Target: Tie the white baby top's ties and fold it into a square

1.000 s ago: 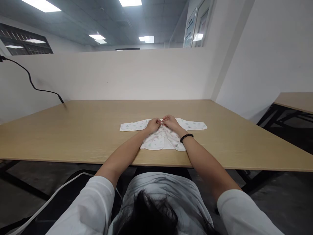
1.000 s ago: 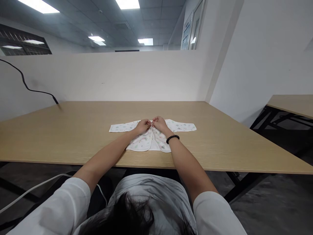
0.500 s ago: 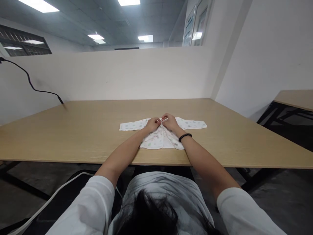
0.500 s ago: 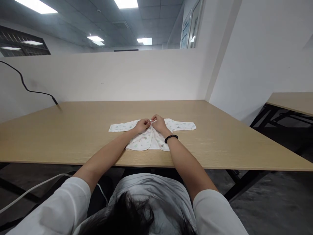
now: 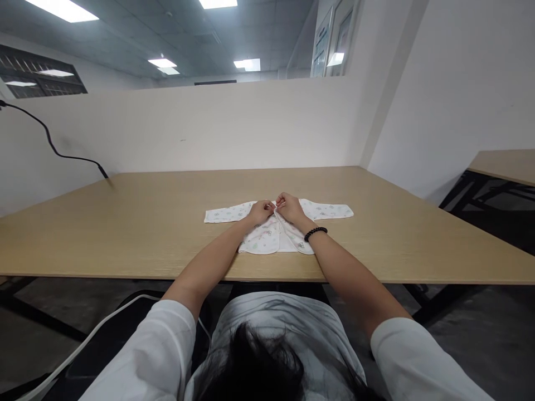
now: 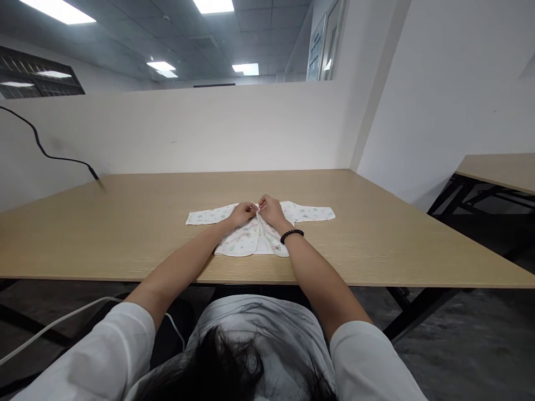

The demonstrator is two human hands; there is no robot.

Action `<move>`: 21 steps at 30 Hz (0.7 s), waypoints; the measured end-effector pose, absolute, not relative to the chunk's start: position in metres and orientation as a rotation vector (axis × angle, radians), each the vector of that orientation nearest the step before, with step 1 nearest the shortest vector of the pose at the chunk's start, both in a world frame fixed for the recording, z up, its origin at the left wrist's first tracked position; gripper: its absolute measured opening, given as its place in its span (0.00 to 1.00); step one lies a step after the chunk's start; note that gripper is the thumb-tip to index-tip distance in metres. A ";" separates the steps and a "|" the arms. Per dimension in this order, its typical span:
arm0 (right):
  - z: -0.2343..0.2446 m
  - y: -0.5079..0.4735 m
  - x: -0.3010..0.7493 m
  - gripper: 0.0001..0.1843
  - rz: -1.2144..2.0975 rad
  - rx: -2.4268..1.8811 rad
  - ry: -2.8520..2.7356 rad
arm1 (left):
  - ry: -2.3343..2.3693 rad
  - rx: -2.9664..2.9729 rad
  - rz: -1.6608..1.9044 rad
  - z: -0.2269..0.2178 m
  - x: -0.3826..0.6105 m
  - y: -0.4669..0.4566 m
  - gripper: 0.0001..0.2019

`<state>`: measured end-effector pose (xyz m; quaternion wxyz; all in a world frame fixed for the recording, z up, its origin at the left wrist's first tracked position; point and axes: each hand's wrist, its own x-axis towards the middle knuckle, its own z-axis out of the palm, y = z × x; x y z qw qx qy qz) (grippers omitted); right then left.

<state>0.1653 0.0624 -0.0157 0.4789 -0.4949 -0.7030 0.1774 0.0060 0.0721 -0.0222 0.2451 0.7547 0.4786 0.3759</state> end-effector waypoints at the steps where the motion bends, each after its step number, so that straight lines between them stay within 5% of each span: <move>1: -0.016 0.063 0.166 0.13 0.450 -1.211 -1.708 | 1.304 2.053 1.027 -0.022 0.006 0.072 0.08; 21: -0.019 0.069 0.168 0.14 0.627 -1.241 -1.726 | 1.268 1.980 1.036 -0.023 0.008 0.070 0.04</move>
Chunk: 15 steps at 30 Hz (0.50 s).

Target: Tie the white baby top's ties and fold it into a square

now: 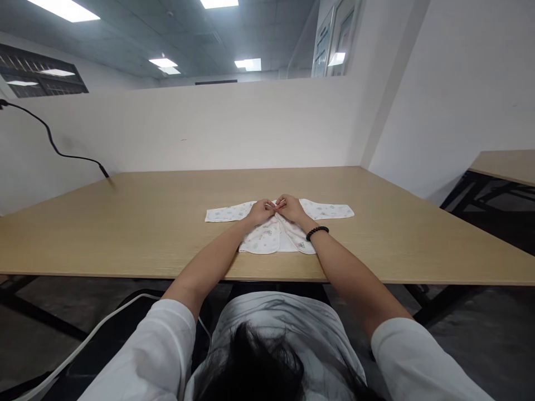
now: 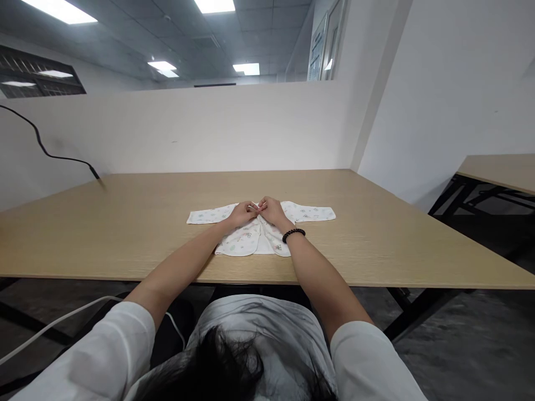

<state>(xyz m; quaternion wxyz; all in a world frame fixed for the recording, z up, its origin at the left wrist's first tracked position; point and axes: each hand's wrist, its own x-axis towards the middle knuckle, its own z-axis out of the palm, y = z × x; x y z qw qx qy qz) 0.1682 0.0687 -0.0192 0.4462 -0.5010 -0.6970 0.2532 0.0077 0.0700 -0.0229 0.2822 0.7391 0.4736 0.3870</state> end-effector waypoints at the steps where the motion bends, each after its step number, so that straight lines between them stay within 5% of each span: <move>1: -0.019 0.069 0.168 0.14 0.633 -1.247 -1.725 | 1.254 1.976 1.033 -0.023 0.008 0.070 0.04; 15: -0.012 0.061 0.172 0.14 0.643 -1.386 -1.811 | 1.242 1.963 0.985 -0.021 0.011 0.068 0.07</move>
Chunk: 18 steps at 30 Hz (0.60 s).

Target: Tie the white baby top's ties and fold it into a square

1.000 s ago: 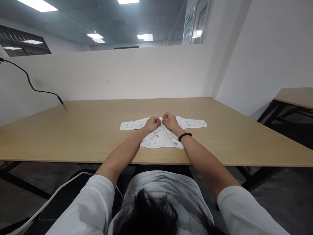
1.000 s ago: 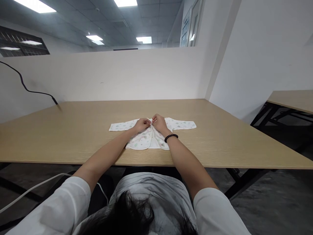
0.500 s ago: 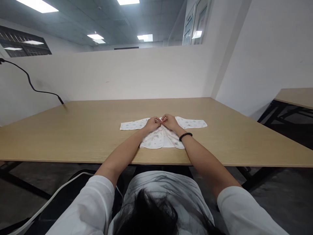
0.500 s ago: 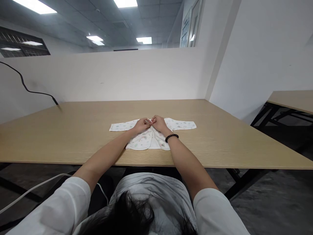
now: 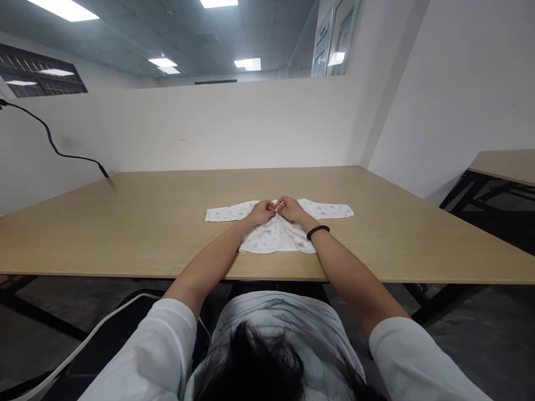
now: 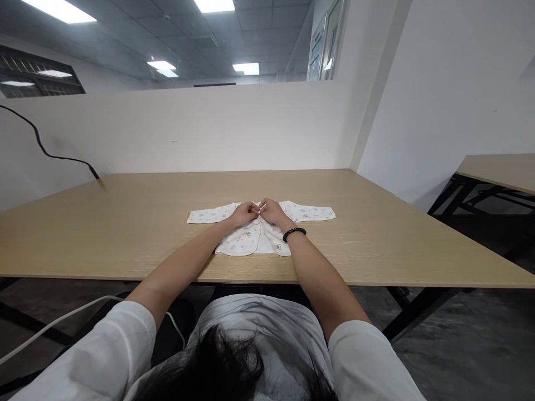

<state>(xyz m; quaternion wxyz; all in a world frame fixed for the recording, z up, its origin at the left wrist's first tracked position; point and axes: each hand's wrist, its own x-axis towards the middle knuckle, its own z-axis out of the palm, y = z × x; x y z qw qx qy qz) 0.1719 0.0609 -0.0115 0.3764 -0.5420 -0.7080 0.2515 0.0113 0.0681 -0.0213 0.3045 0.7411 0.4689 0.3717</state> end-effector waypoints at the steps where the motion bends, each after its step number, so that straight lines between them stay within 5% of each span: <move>1: -0.011 0.060 0.172 0.14 0.648 -1.389 -1.812 | 1.242 1.970 0.979 -0.021 0.011 0.067 0.07; 18: -0.011 0.062 0.169 0.12 0.774 -1.439 -1.558 | 1.256 2.370 0.914 -0.014 0.007 0.060 0.08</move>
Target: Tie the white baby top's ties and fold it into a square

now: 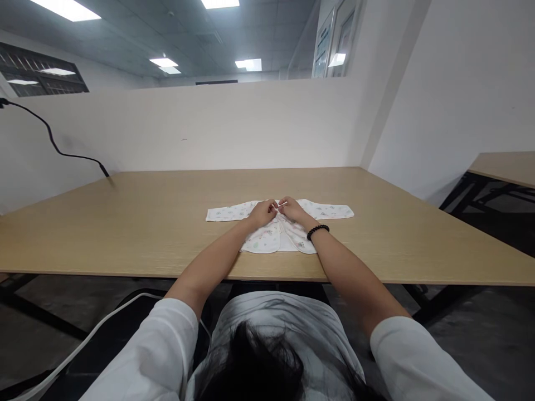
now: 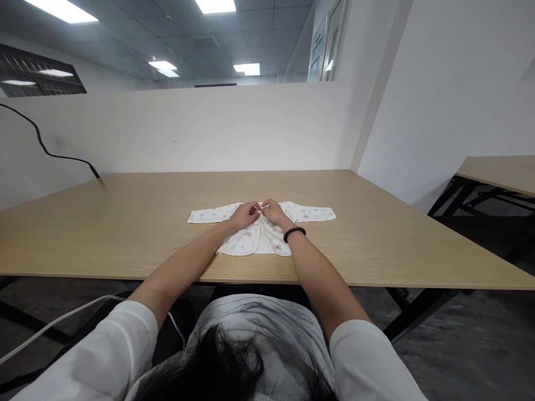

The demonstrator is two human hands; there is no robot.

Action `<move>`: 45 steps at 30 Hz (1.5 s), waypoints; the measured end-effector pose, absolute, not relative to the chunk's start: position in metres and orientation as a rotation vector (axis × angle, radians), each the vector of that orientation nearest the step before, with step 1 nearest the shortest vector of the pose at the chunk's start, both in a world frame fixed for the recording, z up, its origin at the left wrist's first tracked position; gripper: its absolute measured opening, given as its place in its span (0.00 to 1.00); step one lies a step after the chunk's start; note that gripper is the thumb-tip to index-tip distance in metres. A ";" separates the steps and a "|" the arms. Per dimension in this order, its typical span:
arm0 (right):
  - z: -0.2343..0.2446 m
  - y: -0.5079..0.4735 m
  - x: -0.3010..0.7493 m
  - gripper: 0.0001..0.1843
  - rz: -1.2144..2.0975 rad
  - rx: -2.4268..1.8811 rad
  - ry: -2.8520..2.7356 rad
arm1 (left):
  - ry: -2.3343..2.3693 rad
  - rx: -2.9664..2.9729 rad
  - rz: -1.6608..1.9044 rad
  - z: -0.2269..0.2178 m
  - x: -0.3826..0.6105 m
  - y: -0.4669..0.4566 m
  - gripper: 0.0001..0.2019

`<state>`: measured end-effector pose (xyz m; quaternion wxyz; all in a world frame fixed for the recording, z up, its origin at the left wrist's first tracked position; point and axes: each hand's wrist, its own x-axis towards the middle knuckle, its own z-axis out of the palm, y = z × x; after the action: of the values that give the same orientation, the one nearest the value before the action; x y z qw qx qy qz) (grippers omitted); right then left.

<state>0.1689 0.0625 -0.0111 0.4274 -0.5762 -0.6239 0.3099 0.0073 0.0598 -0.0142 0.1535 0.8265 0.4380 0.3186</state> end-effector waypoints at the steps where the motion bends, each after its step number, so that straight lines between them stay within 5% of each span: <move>1: -0.011 0.062 0.169 0.12 0.777 -1.443 -1.550 | 1.240 2.448 0.894 -0.013 0.006 0.059 0.07; 16: -0.008 0.059 0.168 0.18 0.791 -1.483 -1.443 | 1.287 3.051 0.624 -0.004 0.004 0.052 0.12; 24: 0.011 0.052 0.170 0.01 0.458 -1.484 -1.570 | 1.454 3.050 0.460 0.001 0.003 0.050 0.15; 26: 0.019 0.046 0.173 0.09 0.399 -1.498 -1.696 | 1.488 3.021 0.495 0.002 0.002 0.049 0.15; 32: 0.034 0.023 0.189 0.22 0.834 -1.538 -2.274 | 1.521 2.858 0.605 0.007 0.002 0.042 0.11; 41: 0.034 0.029 0.195 0.08 0.987 -1.514 -2.348 | 1.083 2.616 0.608 0.009 0.000 0.037 0.03; 45: 0.038 0.027 0.197 0.10 1.027 -1.494 -2.344 | 1.029 2.514 0.589 0.013 -0.003 0.036 0.05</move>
<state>0.1975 0.0274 0.0375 0.0893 -0.5021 -0.7879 0.3452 -0.0026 0.0358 0.0127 0.1801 0.8896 0.3642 0.2085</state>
